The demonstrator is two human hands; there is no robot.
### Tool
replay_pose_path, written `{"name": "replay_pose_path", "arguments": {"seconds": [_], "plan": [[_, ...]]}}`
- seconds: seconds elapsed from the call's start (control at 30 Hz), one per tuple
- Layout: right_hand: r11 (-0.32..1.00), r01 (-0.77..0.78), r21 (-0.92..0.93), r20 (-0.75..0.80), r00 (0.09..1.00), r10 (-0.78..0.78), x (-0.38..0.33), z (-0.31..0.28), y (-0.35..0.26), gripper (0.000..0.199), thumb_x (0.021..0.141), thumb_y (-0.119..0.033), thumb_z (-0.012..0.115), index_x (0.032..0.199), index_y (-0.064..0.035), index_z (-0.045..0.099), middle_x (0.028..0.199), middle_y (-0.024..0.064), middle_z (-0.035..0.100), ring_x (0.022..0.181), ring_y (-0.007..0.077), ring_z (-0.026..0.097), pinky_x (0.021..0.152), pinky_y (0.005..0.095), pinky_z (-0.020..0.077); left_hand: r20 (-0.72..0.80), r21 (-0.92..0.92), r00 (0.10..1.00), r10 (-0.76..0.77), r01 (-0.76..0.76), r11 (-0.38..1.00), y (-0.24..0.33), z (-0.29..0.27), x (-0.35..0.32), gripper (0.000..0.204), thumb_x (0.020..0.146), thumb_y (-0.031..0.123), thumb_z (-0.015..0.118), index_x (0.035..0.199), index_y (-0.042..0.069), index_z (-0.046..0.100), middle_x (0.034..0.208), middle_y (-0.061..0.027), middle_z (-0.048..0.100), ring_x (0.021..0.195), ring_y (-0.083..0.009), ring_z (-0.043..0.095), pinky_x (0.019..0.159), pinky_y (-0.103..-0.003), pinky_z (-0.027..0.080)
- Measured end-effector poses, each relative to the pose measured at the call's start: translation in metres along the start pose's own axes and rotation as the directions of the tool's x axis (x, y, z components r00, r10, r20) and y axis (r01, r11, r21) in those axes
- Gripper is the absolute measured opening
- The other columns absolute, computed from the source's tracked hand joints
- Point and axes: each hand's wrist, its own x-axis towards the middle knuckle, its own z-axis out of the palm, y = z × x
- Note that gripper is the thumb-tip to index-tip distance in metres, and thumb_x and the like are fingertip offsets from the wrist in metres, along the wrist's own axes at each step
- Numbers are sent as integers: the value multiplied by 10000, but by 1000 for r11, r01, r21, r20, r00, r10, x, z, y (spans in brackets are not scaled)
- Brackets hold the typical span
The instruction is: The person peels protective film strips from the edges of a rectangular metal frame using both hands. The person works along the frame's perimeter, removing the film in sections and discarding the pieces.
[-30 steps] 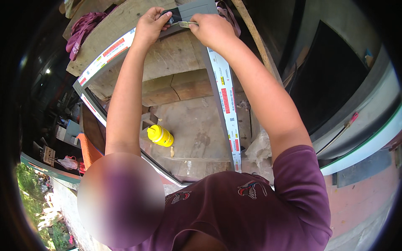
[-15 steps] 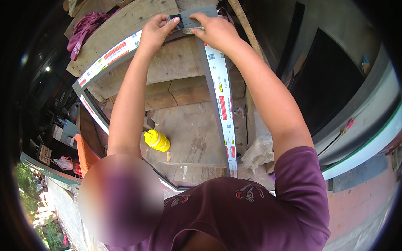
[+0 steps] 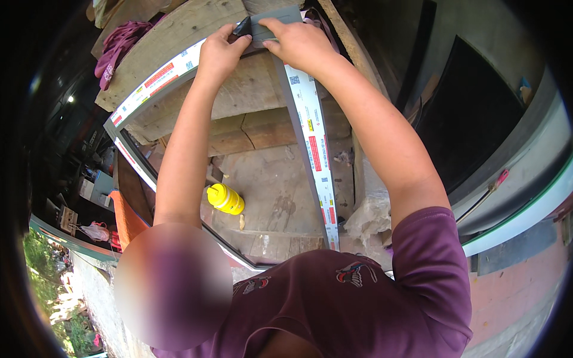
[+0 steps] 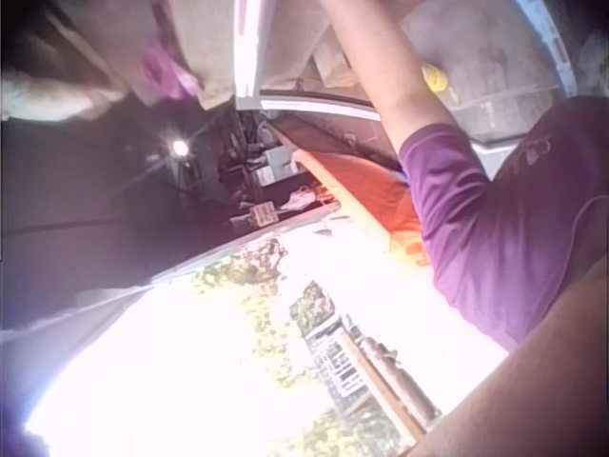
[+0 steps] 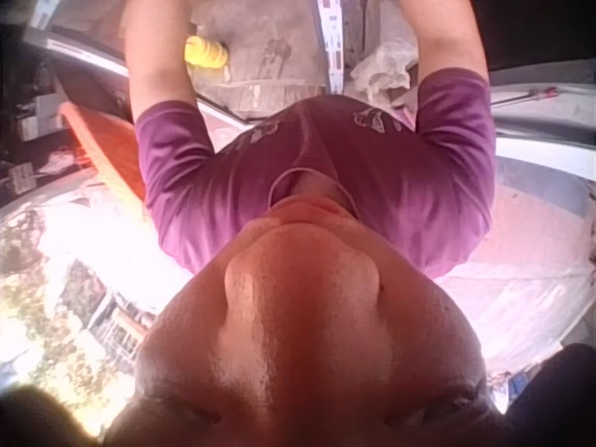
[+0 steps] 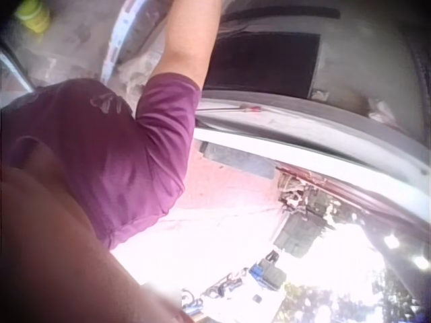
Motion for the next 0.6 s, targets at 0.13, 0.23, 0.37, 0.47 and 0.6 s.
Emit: {"name": "replay_pose_path", "arguments": {"seconds": [0.13,0.23,0.37,0.47,0.6], "plan": [[1000,9,16,-8,1000,-9,0,1,-1,456,978,-390,629,1388,-200,568,632,51,687,697,231,730,683,420,560,-22,58,1000,13,-11,998,-8,-2,-1,304,889,258,737,1051,3,699,861,-152,734,788,-291,694,763,-395,538],[999,-12,48,18,1000,11,2,0,-3,456,976,-387,630,1395,-220,568,626,50,685,692,237,728,687,421,561,-35,-34,999,26,-27,999,-16,0,-1,301,889,254,753,1036,-2,694,871,-147,738,778,-267,690,753,-383,535],[999,-30,21,-6,1000,30,2,-1,-5,465,965,-376,644,1406,-248,567,724,88,721,775,284,734,720,432,565,4,-80,1000,3,-3,997,-17,-1,1,298,882,238,765,1045,-3,699,870,-120,736,768,-213,677,739,-353,530],[1000,19,-21,-107,994,-21,2,10,0,472,959,-368,653,1411,-262,566,812,118,741,836,322,729,771,452,563,13,-126,1000,-14,16,992,-18,-1,3,293,881,228,768,1049,-3,705,860,-93,730,764,-175,664,731,-332,527],[1000,-7,-2,-57,998,7,6,6,-8,476,957,-364,655,1416,-276,564,855,131,746,869,341,721,826,470,551,17,-190,1000,-23,26,981,-23,0,2,278,881,219,771,1042,1,714,846,-67,722,759,-141,648,717,-312,522]]}}
